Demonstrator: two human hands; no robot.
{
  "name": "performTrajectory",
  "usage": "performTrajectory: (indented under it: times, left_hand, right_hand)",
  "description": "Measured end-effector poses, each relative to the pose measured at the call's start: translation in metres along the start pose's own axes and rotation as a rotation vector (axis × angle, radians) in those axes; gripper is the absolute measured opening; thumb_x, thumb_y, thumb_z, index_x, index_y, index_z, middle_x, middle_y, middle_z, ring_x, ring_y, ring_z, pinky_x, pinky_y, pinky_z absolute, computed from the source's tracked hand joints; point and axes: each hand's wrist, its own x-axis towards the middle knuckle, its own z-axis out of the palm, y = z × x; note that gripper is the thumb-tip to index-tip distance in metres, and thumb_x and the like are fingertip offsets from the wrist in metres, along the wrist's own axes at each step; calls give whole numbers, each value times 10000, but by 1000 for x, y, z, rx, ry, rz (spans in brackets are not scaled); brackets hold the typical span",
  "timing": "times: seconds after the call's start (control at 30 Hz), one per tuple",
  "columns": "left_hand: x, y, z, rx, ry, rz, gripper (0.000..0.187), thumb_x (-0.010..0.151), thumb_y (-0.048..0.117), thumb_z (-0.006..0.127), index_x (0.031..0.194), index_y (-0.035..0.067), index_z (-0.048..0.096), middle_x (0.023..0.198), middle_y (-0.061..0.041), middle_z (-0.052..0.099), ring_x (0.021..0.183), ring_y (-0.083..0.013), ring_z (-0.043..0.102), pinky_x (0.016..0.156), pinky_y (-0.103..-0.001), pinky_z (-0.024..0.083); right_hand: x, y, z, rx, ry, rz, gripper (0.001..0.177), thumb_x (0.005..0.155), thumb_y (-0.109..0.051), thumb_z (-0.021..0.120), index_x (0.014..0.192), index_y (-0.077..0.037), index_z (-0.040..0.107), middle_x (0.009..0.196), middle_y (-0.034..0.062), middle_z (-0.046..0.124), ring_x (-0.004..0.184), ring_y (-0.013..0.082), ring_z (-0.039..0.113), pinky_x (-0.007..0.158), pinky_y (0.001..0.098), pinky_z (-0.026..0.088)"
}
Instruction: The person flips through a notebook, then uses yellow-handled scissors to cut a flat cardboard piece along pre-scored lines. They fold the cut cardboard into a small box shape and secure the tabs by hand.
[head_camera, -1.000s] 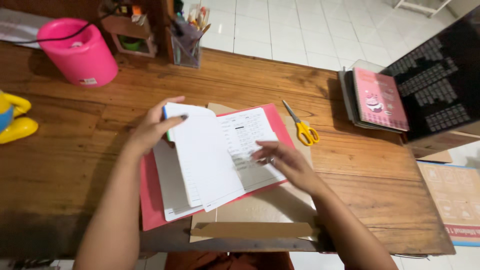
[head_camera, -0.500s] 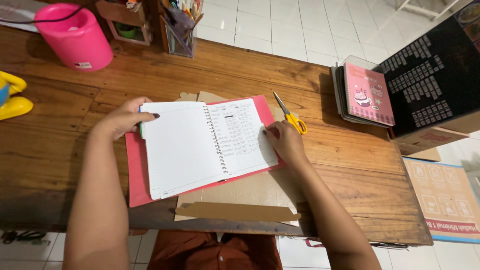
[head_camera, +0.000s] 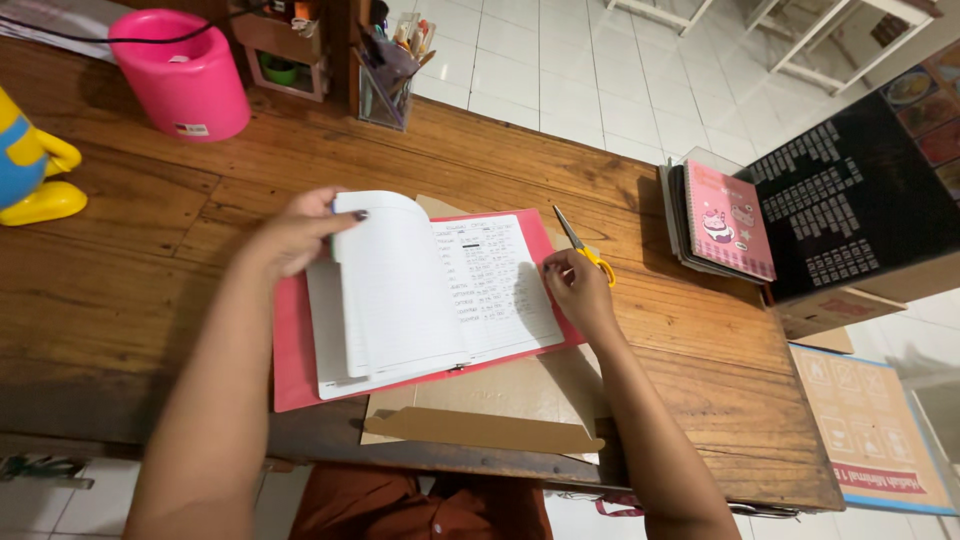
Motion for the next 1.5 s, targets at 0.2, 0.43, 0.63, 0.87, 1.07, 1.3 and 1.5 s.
performTrajectory:
  times: [0.2,0.43,0.63,0.87,1.07,1.3,1.5]
  left_hand:
    - [1,-6,47,42,183,114,536,743,188,870,1200,48,627,1092,-89,748,968,-173,727,828,-323,598]
    - [-4,-14,81,9,267,287,477,864,318,809,1182,36,592,1051,-66,722,927,-139,700,783,-296,575]
    - [2,-23,77,-33,249,399,468,965,443,689,1198,46,602,1022,-34,700,913,-107,652,808,-273,536]
    - [2,-25,72,-12,258,374,501,972,487,644,1258,77,602,1079,-17,691,995,-98,623,874,-253,501]
    - [7,-19,43,70,249,265,380,920,335,704,1186,71,647,1034,-38,711,930,-125,661,811,-290,528]
    - [-5,0,4,415,227,177,264,874,176,715,1108,67,660,983,-52,726,895,-154,684,777,-334,549]
    - [-12,4,-13,556,142,92,282,887,215,761,1082,47,645,944,-53,709,854,-145,629,749,-337,514]
  right_hand:
    - [-21,-49,-9,218,-180,-353,632,887,-157,719,1469,-70,486,1353,116,589,1184,237,577,974,388,481]
    - [-63,-116,-5,172,-455,-583,1072,707,-414,909,1567,-91,356,1613,232,247,1541,408,229,1225,528,287]
    - [-55,-100,-7,205,-355,-565,947,774,-336,902,1559,-116,419,1615,184,352,1566,386,323,1277,524,319]
    - [-47,-92,-15,313,-408,-488,845,815,-231,849,1527,-84,419,1601,203,338,1489,361,387,1179,486,444]
    - [-29,-65,-40,533,-322,-34,747,893,-133,677,1565,-125,350,1350,145,586,1187,222,647,996,360,587]
    - [-1,-34,-56,252,-518,293,689,869,24,703,1498,-127,464,839,41,655,805,122,627,722,295,528]
    - [1,-22,-48,212,-600,315,692,860,11,705,1488,-132,453,834,22,643,796,110,630,728,281,551]
